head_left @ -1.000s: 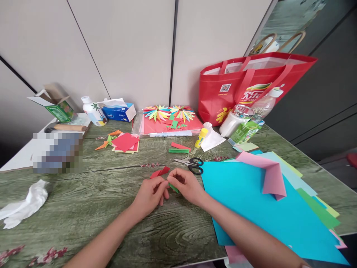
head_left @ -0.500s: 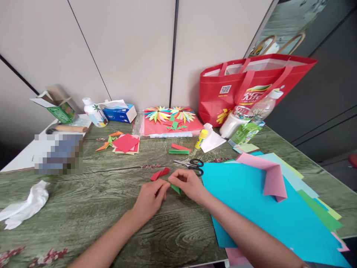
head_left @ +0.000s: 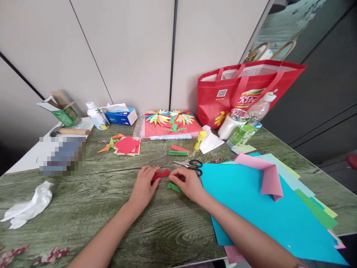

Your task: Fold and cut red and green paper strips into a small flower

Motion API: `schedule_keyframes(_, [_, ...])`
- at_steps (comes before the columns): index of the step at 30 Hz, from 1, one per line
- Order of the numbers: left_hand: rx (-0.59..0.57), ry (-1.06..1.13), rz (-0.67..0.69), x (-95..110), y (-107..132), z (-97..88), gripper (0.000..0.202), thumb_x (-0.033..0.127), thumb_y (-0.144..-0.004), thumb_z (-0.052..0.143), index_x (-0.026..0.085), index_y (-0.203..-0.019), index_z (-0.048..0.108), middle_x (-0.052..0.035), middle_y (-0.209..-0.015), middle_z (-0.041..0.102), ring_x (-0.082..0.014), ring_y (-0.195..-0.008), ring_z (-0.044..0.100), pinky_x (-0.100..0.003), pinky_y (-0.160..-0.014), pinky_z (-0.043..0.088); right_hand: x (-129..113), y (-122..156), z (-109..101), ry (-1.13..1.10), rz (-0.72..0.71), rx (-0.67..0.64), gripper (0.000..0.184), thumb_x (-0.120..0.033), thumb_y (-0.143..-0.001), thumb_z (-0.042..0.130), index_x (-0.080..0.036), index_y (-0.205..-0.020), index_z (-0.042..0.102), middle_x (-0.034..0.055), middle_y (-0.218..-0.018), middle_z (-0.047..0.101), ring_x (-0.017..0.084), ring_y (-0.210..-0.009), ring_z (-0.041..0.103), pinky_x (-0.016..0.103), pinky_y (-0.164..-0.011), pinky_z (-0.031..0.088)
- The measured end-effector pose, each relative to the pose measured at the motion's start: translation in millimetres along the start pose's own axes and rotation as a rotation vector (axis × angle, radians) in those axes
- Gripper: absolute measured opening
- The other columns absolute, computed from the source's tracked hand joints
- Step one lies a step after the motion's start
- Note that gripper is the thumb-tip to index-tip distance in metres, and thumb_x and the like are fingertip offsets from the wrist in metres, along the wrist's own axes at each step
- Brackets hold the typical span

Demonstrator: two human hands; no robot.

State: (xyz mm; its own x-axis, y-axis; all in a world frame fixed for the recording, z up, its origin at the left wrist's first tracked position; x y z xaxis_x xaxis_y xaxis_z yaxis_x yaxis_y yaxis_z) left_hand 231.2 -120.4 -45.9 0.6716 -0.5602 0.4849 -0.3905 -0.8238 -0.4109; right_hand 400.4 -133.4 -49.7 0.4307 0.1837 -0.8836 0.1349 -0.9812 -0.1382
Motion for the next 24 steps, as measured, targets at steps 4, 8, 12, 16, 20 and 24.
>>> schedule_keyframes(4, [0.001, 0.089, -0.048, 1, 0, 0.5, 0.036, 0.007, -0.073, 0.052, 0.019, -0.106, 0.054, -0.004, -0.081, 0.059, -0.0205, -0.083, 0.053, -0.037, -0.077, 0.046, 3, 0, 0, -0.08, 0.032, 0.034, 0.013, -0.023, -0.072, 0.059, -0.017, -0.084, 0.06, 0.0029, -0.074, 0.063, 0.015, -0.065, 0.057, 0.024, -0.057, 0.045])
schedule_keyframes(8, [0.036, 0.17, -0.062, 6, 1, -3.5, 0.031, 0.006, -0.073, 0.05, 0.02, -0.101, 0.056, -0.0036, -0.088, 0.056, -0.0175, -0.084, 0.055, -0.032, -0.076, 0.046, 2, 1, 0, -0.078, -0.004, 0.034, 0.021, -0.024, -0.071, 0.061, -0.018, -0.091, 0.059, 0.0033, -0.076, 0.061, 0.015, -0.065, 0.057, 0.025, -0.055, 0.045])
schedule_keyframes(12, [0.144, 0.195, -0.019, 16, 2, -11.3, 0.019, 0.008, -0.076, 0.049, 0.02, -0.087, 0.058, -0.0033, -0.086, 0.053, -0.0164, -0.086, 0.054, -0.029, -0.074, 0.045, -4, 3, -1, -0.099, -0.038, 0.019, 0.019, -0.028, -0.078, 0.054, -0.02, -0.094, 0.06, 0.0028, -0.075, 0.062, 0.015, -0.065, 0.056, 0.026, -0.057, 0.045])
schedule_keyframes(16, [0.179, 0.21, 0.053, 24, 2, -15.4, 0.015, 0.008, -0.077, 0.049, 0.019, -0.081, 0.058, -0.003, -0.084, 0.051, -0.0148, -0.081, 0.053, -0.028, -0.071, 0.045, -7, 3, 0, -0.313, 0.077, -0.01, 0.02, -0.035, -0.078, 0.053, -0.019, -0.088, 0.06, 0.0015, -0.07, 0.062, 0.013, -0.059, 0.056, 0.025, -0.055, 0.047])
schedule_keyframes(20, [0.118, 0.319, 0.09, 30, 2, -14.2, 0.01, 0.012, -0.076, 0.054, 0.019, -0.079, 0.06, -0.0037, -0.084, 0.053, -0.0149, -0.081, 0.054, -0.026, -0.067, 0.047, -8, 2, 3, -0.502, 0.139, -0.017, 0.027, -0.036, -0.067, 0.065, -0.018, -0.086, 0.059, 0.0012, -0.07, 0.062, 0.013, -0.058, 0.057, 0.025, -0.054, 0.048])
schedule_keyframes(24, [0.068, 0.439, -0.115, 29, 1, -13.3, 0.02, 0.024, -0.072, 0.062, 0.02, -0.092, 0.061, -0.0068, -0.095, 0.061, -0.0197, -0.094, 0.056, -0.032, -0.08, 0.046, -11, 1, 0, -0.483, 0.126, 0.019, 0.021, -0.033, -0.067, 0.064, -0.017, -0.08, 0.06, 0.001, -0.067, 0.061, 0.011, -0.055, 0.054, 0.024, -0.052, 0.046])
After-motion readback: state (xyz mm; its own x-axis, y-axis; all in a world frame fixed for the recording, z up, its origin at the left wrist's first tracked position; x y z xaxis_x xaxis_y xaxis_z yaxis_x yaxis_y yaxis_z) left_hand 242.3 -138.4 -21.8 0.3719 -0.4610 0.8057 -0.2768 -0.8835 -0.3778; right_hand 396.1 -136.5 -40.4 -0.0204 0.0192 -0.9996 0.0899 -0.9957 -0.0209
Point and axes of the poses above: each hand's wrist, its own y-axis away from the middle knuckle, its own z-axis out of the palm, x = y × z, the point moved 2 cm from there along -y, towards the middle knuckle
